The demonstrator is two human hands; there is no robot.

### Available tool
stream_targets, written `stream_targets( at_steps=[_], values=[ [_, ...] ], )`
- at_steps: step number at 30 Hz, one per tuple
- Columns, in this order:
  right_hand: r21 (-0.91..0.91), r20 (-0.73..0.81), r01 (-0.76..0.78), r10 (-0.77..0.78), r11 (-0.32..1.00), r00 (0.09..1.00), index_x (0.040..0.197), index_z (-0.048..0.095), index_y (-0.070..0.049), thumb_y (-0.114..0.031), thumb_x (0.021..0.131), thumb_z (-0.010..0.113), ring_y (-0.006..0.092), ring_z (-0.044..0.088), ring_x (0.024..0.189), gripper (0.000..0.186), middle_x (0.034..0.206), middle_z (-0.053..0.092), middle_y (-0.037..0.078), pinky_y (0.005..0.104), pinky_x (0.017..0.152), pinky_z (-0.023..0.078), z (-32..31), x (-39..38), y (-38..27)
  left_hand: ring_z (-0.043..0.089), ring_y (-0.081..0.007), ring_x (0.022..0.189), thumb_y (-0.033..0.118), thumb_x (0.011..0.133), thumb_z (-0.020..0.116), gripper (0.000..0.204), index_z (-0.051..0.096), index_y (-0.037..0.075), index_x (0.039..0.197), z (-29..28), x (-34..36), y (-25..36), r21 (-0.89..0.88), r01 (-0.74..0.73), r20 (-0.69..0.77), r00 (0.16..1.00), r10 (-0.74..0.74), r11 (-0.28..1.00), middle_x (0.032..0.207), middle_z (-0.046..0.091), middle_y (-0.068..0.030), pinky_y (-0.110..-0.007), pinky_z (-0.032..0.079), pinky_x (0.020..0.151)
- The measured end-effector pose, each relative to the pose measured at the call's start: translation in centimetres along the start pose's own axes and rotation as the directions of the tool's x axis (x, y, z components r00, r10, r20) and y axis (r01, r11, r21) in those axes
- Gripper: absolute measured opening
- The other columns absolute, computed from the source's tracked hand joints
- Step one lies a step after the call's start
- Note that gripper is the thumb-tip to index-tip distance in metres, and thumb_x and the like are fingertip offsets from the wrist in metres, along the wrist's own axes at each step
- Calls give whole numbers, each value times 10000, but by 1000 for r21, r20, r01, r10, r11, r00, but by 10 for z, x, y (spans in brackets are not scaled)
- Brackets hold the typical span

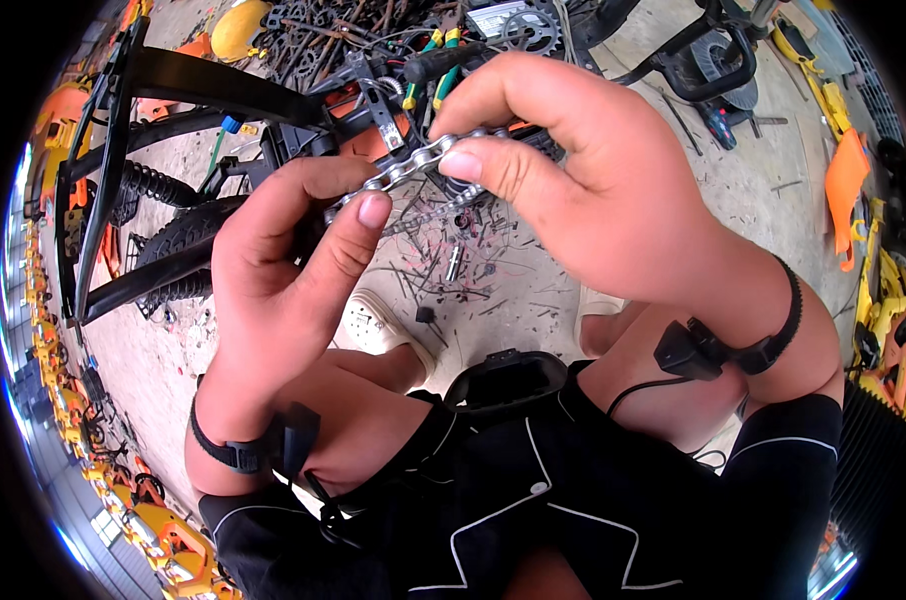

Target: The person removes a chain from a sprocket using a screwdriver and then manipulates the links by hand.

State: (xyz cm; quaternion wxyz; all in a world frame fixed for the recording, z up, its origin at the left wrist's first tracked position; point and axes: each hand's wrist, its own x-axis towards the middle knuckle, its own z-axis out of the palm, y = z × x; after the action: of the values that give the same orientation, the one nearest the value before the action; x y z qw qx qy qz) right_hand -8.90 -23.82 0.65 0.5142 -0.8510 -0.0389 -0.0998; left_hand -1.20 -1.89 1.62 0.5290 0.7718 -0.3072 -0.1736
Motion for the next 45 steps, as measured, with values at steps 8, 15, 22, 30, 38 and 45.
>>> stream_targets(
  at_steps=[8, 15, 22, 30, 38, 45],
  values=[
    [-33, 25, 149, -148, 988, 989, 1013, 689, -32, -107, 901, 723, 222, 676, 825, 139, 888, 695, 96, 319, 737, 520, 9, -1, 5, 566, -82, 751, 76, 941, 720, 134, 677, -11, 1034, 8, 2, -11, 123, -130, 77, 990, 121, 984, 858, 659, -46, -239, 467, 668],
    [-15, 19, 25, -24, 1000, 1000, 1003, 689, -29, -108, 882, 743, 219, 674, 814, 154, 880, 698, 76, 321, 728, 523, -3, 1, -3, 593, -79, 847, 64, 973, 677, 130, 664, -39, 1053, -3, -1, 1, 56, -65, -22, 998, 66, 996, 943, 690, -46, -230, 486, 792],
    [-68, 14, 181, -180, 981, 984, 987, 693, -36, -91, 869, 751, 241, 662, 782, 143, 862, 689, 84, 335, 695, 517, 13, -4, 8, 598, -90, 856, 82, 975, 679, 126, 658, -22, 1043, 3, 1, 1, 39, -90, 69, 994, 87, 995, 932, 683, -49, -236, 490, 824],
    [-15, -15, 9, -9, 1000, 1000, 991, 689, -14, -61, 894, 719, 189, 672, 797, 113, 862, 694, 68, 301, 726, 529, -1, -1, -6, 581, -81, 819, 71, 962, 692, 129, 662, -28, 1037, -5, 0, -2, 64, -23, 46, 999, 20, 998, 907, 679, -44, -228, 482, 779],
    [-43, 14, 176, -175, 984, 984, 1009, 689, -19, -84, 897, 729, 188, 669, 802, 136, 875, 692, 74, 303, 739, 528, 10, 0, 4, 579, -100, 730, 80, 939, 719, 127, 675, -5, 1022, 4, 2, -10, 114, -115, 97, 990, 104, 987, 828, 657, -51, -252, 482, 669],
    [-43, 27, 125, -124, 991, 992, 1011, 688, -18, -104, 901, 737, 171, 663, 796, 148, 864, 685, 72, 317, 709, 525, 4, 1, 4, 588, -88, 849, 58, 961, 688, 135, 660, -30, 1061, -6, -1, 0, -14, -69, -12, 998, 69, 997, 938, 677, -43, -230, 482, 782]
  ],
)
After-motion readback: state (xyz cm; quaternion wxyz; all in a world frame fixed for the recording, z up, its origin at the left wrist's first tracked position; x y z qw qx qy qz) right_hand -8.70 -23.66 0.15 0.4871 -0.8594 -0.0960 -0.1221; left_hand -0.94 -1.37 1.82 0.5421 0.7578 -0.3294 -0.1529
